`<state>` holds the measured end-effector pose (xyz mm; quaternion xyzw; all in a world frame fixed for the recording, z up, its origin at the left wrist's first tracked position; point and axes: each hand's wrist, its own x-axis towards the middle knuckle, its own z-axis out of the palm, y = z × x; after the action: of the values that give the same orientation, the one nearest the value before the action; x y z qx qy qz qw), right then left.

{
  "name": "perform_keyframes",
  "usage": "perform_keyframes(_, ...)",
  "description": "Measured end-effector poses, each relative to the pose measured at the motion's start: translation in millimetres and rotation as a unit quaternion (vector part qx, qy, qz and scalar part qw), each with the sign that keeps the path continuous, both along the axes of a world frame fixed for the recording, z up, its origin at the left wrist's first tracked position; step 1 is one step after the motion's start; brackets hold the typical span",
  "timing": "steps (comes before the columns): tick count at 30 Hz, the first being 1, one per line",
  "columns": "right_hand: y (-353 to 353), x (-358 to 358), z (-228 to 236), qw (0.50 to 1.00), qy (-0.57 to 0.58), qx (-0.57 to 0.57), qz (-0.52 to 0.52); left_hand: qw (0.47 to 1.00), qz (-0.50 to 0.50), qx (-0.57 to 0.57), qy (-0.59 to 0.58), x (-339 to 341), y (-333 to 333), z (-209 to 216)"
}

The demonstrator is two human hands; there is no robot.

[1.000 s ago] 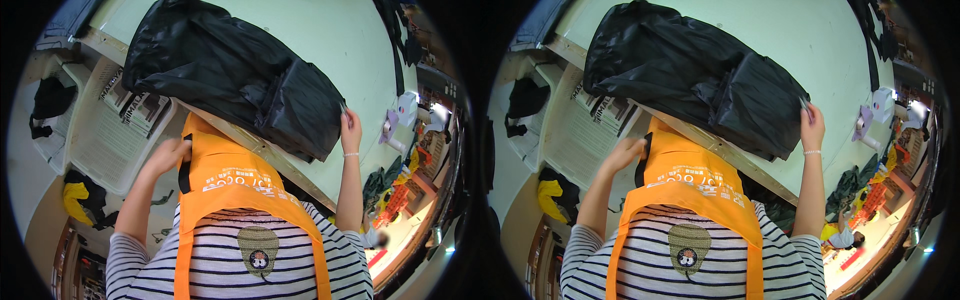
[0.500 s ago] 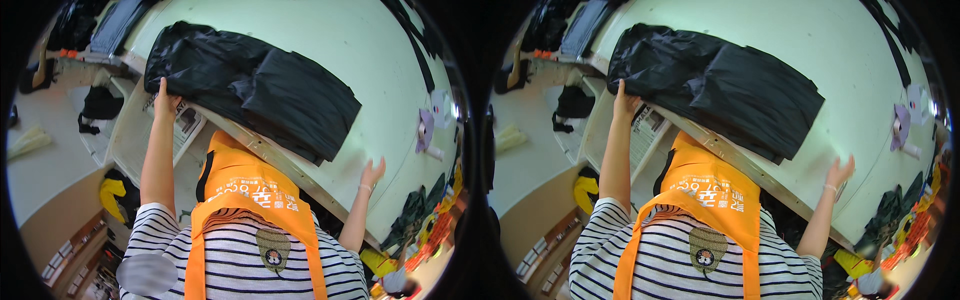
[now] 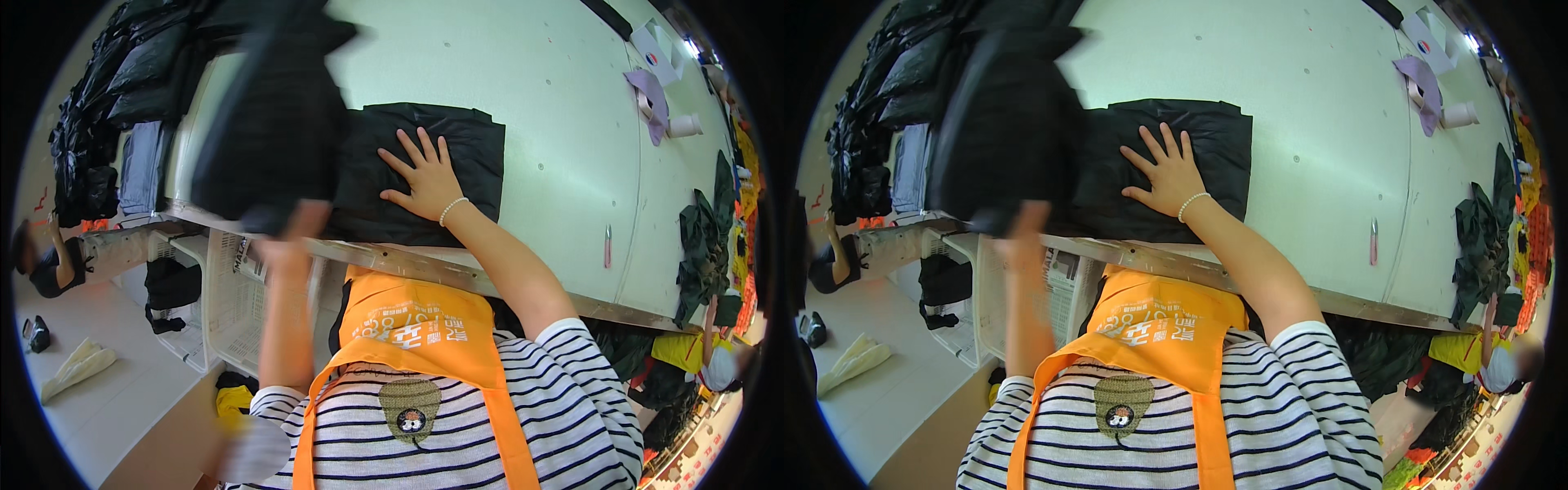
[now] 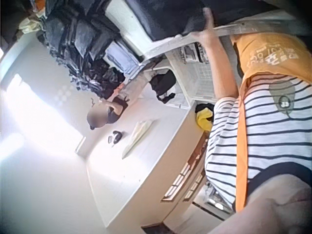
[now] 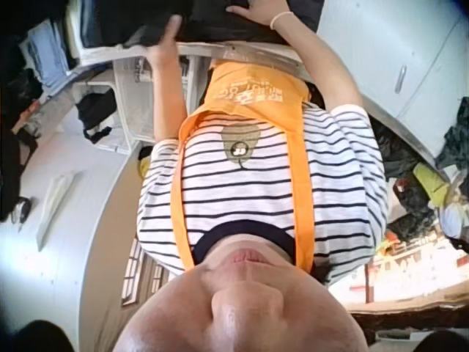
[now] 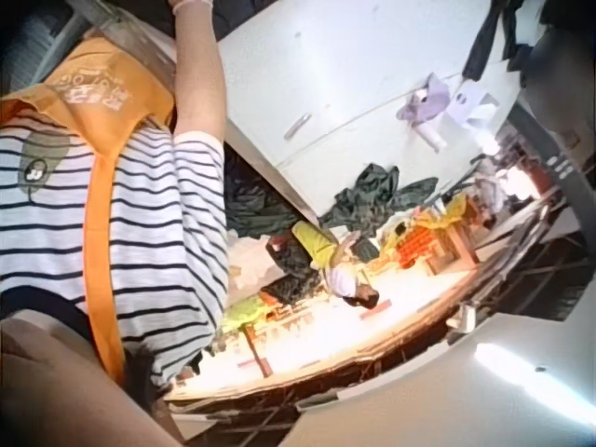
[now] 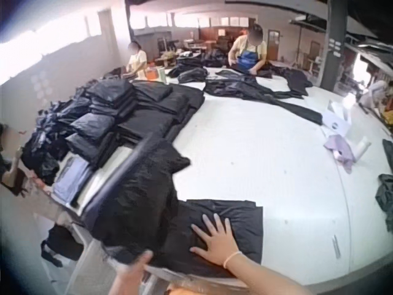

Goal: The person folds a black jacket on a white table, smoothing the fabric and aligning the edges. The person then places the folded jacket into a black plastic bag and seals it with a clip.

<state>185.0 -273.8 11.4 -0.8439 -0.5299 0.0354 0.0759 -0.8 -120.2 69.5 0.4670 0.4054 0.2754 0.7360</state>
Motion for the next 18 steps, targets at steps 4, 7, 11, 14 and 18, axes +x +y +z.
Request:
perform_keyframes(4,-27.3,4.2,-8.8,0.990,0.103,0.073,-0.066,0.732,-0.326,0.598,0.022,67.2,-90.7,-14.0)
perform_keyframes(7,-47.5,11.3,-16.2,0.908,0.270,0.288,-0.140,0.678,-0.361,0.638,0.046,64.8,-104.4,-51.9)
perform_keyframes(11,-51.3,53.6,-22.9,0.791,0.379,0.431,-0.212,0.633,-0.392,0.665,0.063,66.2,-106.3,-68.5)
perform_keyframes(14,-66.2,108.8,-4.8,0.743,0.384,0.505,-0.212,0.619,-0.399,0.672,0.085,64.7,-109.2,-77.5)
perform_keyframes(18,-78.6,158.9,9.0,0.827,0.438,0.283,-0.212,0.598,-0.395,0.692,0.094,70.0,-111.1,-81.6)
